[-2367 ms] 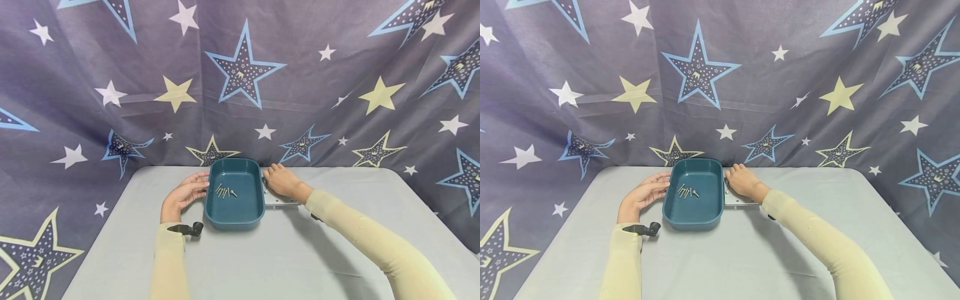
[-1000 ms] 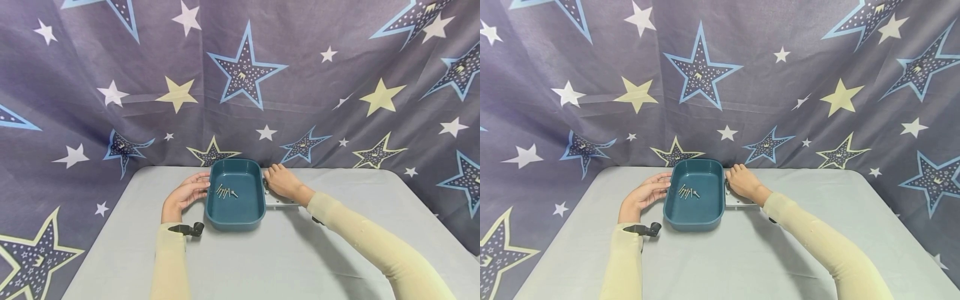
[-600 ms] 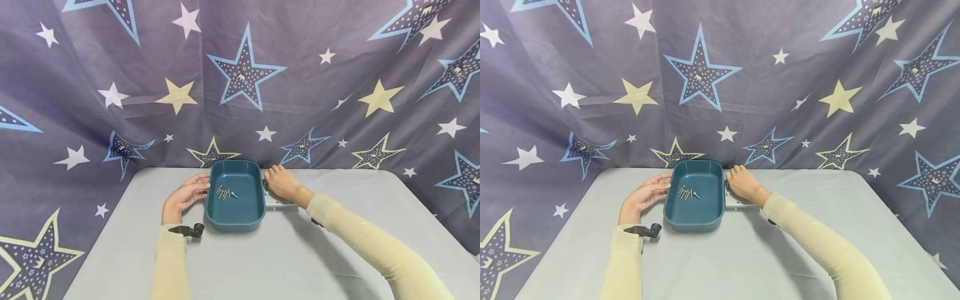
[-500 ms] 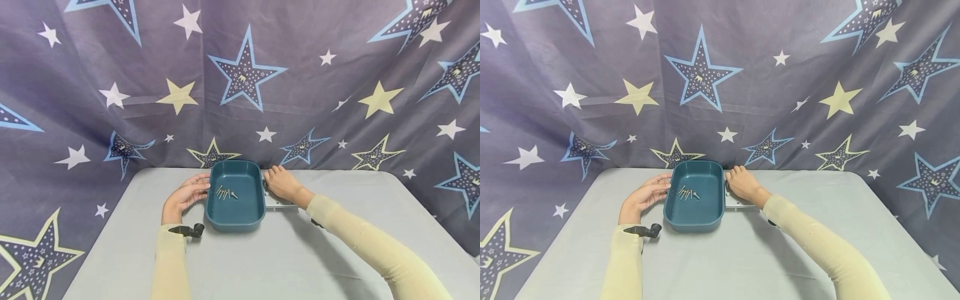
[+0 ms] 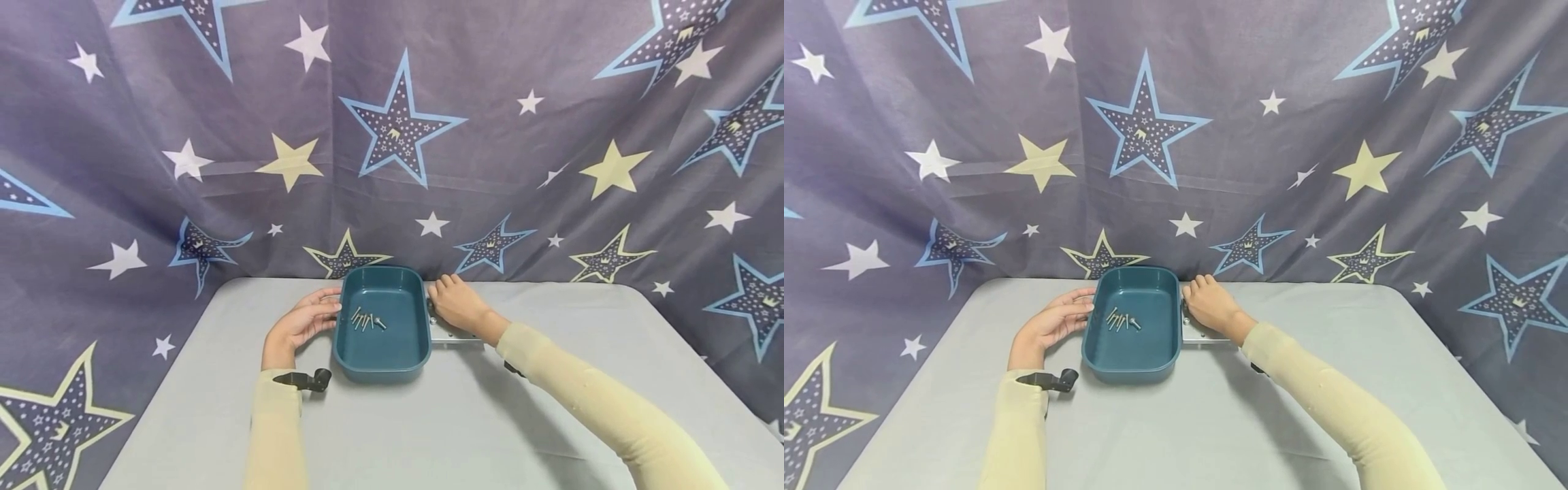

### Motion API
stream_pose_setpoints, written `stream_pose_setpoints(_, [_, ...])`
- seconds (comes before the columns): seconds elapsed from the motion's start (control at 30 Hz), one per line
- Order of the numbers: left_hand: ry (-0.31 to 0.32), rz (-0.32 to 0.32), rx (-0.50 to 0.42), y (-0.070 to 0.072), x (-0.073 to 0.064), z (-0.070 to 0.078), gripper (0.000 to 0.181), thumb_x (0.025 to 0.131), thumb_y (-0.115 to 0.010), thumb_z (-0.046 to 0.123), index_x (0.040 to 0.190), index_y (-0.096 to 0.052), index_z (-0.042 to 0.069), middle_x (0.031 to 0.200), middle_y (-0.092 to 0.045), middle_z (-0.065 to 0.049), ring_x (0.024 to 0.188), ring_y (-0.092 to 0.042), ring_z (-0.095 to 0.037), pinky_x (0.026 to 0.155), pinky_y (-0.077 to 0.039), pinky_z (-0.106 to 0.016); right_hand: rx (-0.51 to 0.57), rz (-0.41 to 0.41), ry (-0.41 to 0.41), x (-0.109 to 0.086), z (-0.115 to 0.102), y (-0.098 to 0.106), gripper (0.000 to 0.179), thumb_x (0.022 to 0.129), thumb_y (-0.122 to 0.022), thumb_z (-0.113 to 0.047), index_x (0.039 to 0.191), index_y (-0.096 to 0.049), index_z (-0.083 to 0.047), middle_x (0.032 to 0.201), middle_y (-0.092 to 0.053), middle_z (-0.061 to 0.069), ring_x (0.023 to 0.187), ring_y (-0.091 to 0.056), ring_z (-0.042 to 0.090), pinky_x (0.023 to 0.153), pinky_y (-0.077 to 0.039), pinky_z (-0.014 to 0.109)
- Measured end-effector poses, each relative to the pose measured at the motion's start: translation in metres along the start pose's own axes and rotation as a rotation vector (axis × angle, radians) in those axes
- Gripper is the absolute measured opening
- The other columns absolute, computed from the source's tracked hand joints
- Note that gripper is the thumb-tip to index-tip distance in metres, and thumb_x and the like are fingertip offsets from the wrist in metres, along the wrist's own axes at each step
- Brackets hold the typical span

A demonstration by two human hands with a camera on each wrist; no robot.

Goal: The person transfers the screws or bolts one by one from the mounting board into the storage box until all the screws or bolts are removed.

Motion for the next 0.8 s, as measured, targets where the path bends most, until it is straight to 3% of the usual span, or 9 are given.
stream_pose_setpoints(0.23, [0.002, 0.000, -0.009, -0.0004, -0.0001, -0.0005, 0.054, 0.103, -0.046, -0.005, 0.153, -0.025, -0.010, 0.116, -0.066, -0.004, 0.089, -0.069, -0.009, 0.075, -0.058, -0.023, -0.001, 0.042, -0.007, 0.0003, -0.0004, 0.0024, 0.019, 0.098, -0.059, -0.020, 0.087, -0.057, -0.005, 0.078, -0.059, 0.009, 0.076, -0.053, 0.026, 0.071, -0.046, 0.036])
stream_pose_setpoints(0.8, [0.002, -0.010, -0.008, 0.0003, -0.0006, 0.0010, 0.057, 0.103, -0.046, -0.005, 0.154, -0.021, -0.012, 0.115, -0.066, -0.002, 0.088, -0.068, -0.008, 0.076, -0.057, -0.023, 0.006, 0.004, -0.030, -0.0011, 0.0001, -0.0015, 0.018, 0.099, -0.056, -0.017, 0.085, -0.054, -0.006, 0.077, -0.059, 0.009, 0.076, -0.054, 0.026, 0.073, -0.047, 0.037])
Point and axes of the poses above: each hand's wrist, its own x-axis towards the middle knuckle, its own y-axis out of the back of the hand, z = x × y, the point moved 5 cm from there along x, towards the middle knuckle
